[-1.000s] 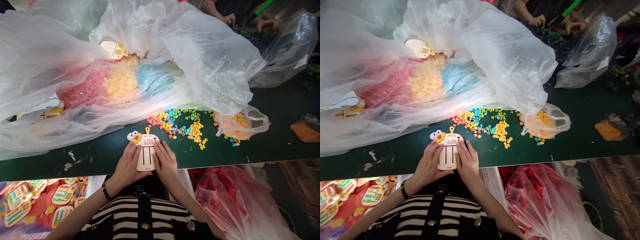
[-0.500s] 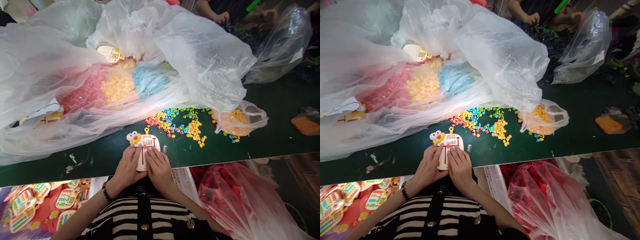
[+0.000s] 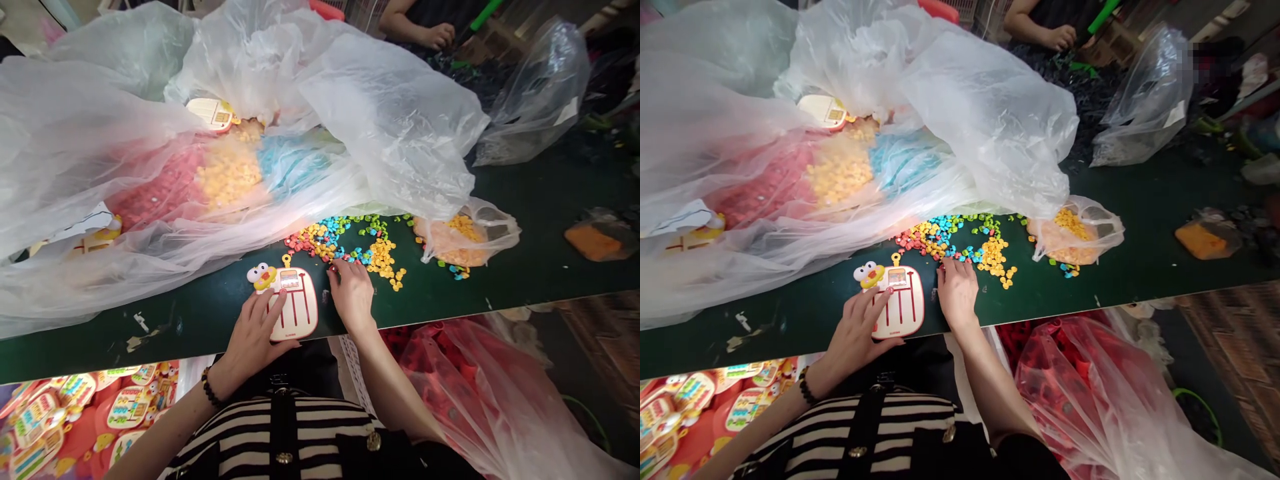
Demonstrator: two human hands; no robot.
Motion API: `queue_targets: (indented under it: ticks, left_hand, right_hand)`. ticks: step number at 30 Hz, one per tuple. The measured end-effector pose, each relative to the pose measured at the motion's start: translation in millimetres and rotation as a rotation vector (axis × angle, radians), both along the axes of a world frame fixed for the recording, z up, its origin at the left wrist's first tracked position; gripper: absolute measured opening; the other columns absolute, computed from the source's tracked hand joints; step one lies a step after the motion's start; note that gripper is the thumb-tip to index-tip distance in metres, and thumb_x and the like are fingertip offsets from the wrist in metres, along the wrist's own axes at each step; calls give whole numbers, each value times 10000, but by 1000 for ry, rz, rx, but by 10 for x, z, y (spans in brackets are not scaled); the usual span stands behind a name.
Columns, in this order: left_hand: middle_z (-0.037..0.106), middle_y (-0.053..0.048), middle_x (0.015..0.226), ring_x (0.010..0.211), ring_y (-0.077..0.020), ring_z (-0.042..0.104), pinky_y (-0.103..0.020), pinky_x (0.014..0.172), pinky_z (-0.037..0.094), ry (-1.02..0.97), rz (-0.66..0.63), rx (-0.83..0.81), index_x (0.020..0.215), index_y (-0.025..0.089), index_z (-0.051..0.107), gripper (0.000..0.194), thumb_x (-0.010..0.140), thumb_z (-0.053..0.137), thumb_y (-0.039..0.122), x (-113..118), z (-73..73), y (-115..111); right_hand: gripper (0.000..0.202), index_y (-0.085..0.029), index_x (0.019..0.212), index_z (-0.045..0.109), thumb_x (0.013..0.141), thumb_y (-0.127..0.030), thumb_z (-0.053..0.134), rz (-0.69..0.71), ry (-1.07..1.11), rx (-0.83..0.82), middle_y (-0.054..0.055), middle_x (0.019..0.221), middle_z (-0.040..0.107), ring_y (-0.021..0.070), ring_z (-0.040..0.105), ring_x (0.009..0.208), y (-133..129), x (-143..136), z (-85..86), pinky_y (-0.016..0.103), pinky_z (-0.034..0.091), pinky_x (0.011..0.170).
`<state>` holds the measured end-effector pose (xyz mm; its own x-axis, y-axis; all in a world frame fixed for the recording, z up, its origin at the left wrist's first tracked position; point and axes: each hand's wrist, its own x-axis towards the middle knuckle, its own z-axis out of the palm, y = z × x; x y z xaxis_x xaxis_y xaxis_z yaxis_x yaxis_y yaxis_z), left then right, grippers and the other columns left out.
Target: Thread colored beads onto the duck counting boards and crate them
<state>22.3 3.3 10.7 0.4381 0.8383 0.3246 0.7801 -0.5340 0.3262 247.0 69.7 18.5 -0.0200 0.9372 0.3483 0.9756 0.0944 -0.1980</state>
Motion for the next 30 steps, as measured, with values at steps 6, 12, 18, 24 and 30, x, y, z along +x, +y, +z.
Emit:
queue_targets:
  ticks: [6, 12, 18, 24, 30]
  left_hand:
    - [399, -122, 1490, 1298, -373, 378, -556, 1108, 267, 142, -58, -71, 1427, 171, 375, 837, 767, 604, 632, 63, 80, 77]
    - [467, -257, 1364, 1288, -372, 418, -533, 1060, 361, 25, -50, -73, 1407, 26, 295, 919, 776, 597, 622, 38, -14, 62]
    - [514, -228, 1227, 1185, -367, 475, -540, 993, 425, -72, 47, -23, 1336, 70, 358, 881, 721, 667, 622, -5, -71, -2]
    - [527, -188, 1184, 1170, -344, 488, -504, 988, 446, -114, 75, -14, 1266, 114, 414, 830, 682, 713, 622, -20, -113, -41]
    - [548, -185, 1161, 1161, -344, 500, -497, 982, 449, -113, 52, 24, 1234, 107, 446, 800, 678, 722, 612, -34, -124, -37]
  right_hand:
    - [280, -156, 1088, 671, 928, -203, 447, -1, 79, 23, 117, 925, 699, 233, 621, 854, -65, -39, -28, 366, 516, 780]
    - [205, -217, 1007, 693, 914, -245, 512, 145, 509, 12, 71, 978, 671, 174, 658, 900, -57, -300, 70, 287, 559, 766]
    - [230, -222, 936, 705, 935, -208, 475, 294, 327, 49, 67, 1015, 732, 190, 674, 950, -3, -518, -88, 348, 529, 880]
    - [270, -205, 995, 702, 936, -147, 445, 341, 222, 74, 71, 1052, 732, 178, 675, 970, -155, -412, -113, 319, 523, 853]
    - [246, -191, 922, 694, 945, -204, 449, 323, 224, -43, 76, 973, 736, 194, 676, 902, -74, -434, 66, 325, 527, 809]
